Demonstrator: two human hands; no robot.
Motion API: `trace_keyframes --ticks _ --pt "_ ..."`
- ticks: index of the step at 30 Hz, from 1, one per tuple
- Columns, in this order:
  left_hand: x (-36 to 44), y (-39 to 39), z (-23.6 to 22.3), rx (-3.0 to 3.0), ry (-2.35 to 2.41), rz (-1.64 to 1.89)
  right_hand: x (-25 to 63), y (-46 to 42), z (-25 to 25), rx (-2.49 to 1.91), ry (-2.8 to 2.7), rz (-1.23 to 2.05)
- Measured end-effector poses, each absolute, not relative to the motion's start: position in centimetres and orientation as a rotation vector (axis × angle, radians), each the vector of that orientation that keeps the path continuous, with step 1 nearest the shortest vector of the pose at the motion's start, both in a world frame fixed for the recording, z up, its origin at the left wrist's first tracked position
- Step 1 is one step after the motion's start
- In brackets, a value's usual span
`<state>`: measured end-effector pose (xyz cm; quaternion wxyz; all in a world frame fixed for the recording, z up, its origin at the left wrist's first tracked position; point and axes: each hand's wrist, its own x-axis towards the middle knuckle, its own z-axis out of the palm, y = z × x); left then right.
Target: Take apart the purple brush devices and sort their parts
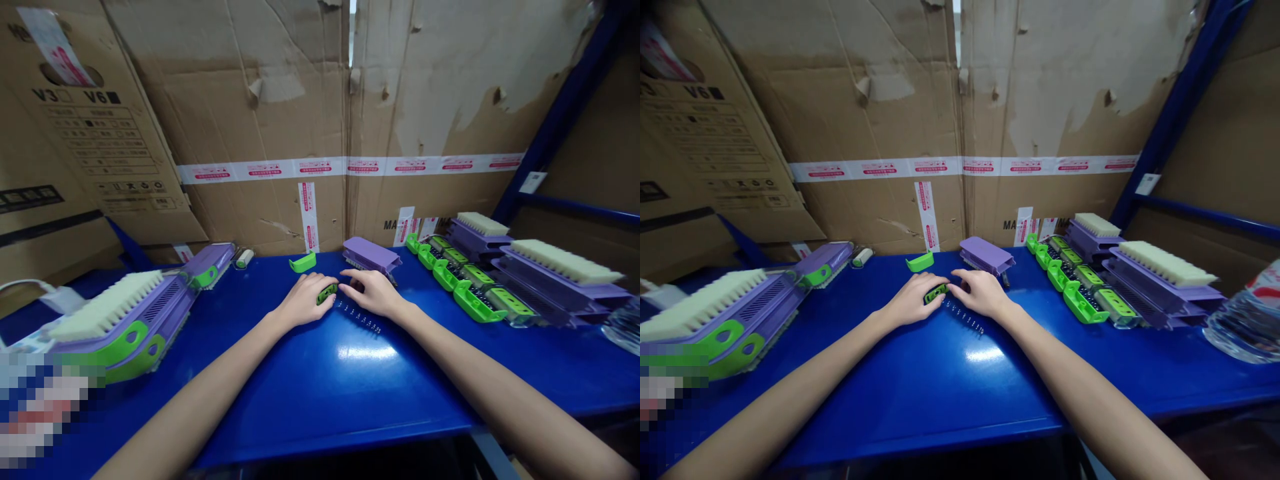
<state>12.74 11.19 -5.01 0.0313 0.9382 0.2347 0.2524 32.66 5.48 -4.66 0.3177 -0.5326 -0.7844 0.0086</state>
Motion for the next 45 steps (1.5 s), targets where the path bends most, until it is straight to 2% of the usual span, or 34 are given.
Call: trace_keyframes --ticks 8,14,21,30,37,45 --pt "13.0 11.6 -5.8 2.977 0.843 0.882 31.1 4.7 -3.9 -1.459 -2.124 0.320" --pt "12.8 11.6 -5.8 2.930 0.797 1.112 30.8 5.0 -4.5 -1.527 -2.118 0.203" --pt "12.2 12.3 -5.6 2.925 0.696 1.017 32.5 5.8 -5.0 -1.447 -2.065 0.014" --pt "12.0 12.4 -5.4 2.889 0.539 1.053 32.2 5.8 -5.3 -1.334 -2.006 0.195" --pt "12.4 12.1 -5.2 2.482 0.739 1.093 32.0 5.9 -5.2 -1.288 -2.006 0.217" --pt "13.2 11.8 -4.6 1.919 0.809 0.939 31.8 5.6 -5.2 -1.363 -2.182 -0.072"
